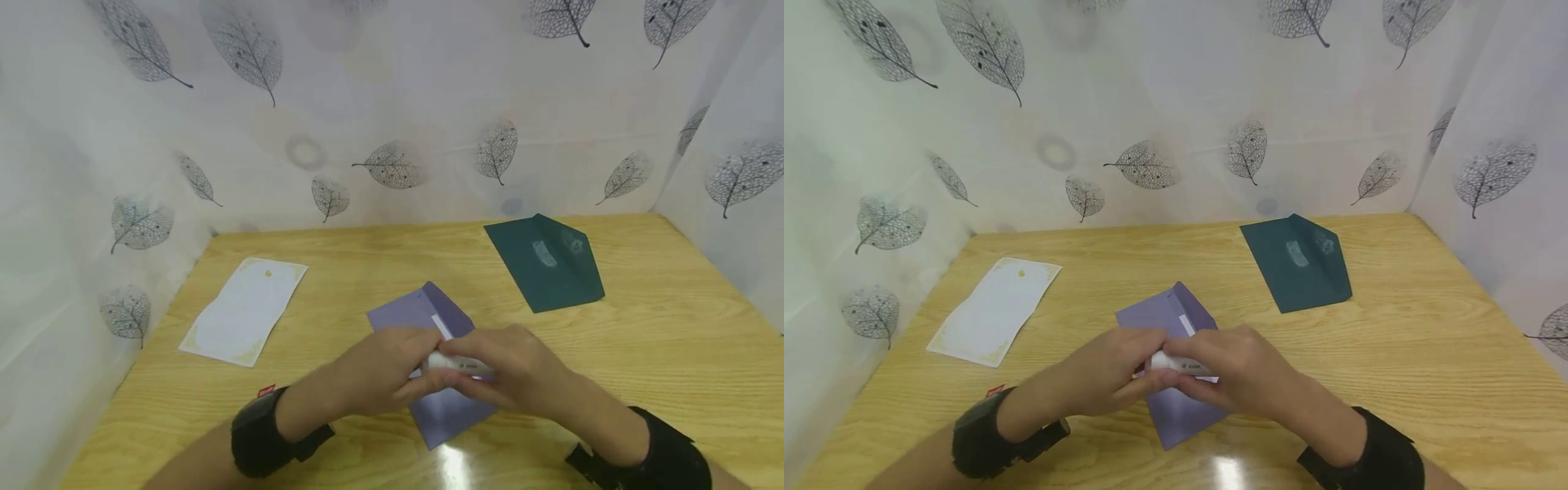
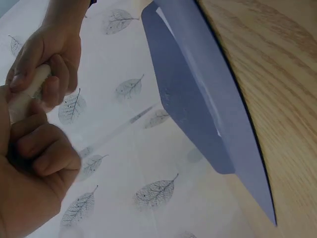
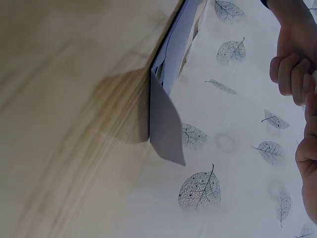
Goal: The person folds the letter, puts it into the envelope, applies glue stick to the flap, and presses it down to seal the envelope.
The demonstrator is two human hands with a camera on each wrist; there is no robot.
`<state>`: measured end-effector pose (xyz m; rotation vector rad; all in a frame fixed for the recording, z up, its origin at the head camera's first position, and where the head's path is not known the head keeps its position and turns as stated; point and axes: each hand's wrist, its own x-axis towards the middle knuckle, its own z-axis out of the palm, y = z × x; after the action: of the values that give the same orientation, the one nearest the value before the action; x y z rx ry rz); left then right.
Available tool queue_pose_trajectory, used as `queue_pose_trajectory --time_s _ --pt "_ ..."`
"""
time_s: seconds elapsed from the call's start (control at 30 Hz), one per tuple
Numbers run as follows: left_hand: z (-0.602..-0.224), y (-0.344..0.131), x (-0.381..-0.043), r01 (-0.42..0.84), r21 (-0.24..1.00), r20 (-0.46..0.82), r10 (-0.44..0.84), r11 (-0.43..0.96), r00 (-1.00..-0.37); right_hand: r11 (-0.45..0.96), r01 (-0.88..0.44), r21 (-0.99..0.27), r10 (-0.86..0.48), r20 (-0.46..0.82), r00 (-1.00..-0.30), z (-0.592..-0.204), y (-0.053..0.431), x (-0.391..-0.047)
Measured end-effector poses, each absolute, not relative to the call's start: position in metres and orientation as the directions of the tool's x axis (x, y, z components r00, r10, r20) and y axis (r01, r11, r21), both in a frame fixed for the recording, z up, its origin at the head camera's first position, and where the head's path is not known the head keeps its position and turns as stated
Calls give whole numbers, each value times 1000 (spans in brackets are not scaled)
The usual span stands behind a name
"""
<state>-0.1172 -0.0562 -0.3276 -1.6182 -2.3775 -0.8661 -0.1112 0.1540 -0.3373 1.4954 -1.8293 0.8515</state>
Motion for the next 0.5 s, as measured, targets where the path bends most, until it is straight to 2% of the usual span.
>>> queue_pose_trajectory --time_s 0.1,0.2,0.5 --pt "-331 -56 -120 922 323 468 811 213 -351 77 -994 -82 -597 794 -111 -335 152 -110" --pt "-332 -56 -122 936 304 488 815 176 -312 43 -996 -83 -594 799 -92 -332 150 -109" --pt "-332 -58 -122 927 344 478 821 151 -312 16 -998 -62 -590 805 -59 -320 146 -104"
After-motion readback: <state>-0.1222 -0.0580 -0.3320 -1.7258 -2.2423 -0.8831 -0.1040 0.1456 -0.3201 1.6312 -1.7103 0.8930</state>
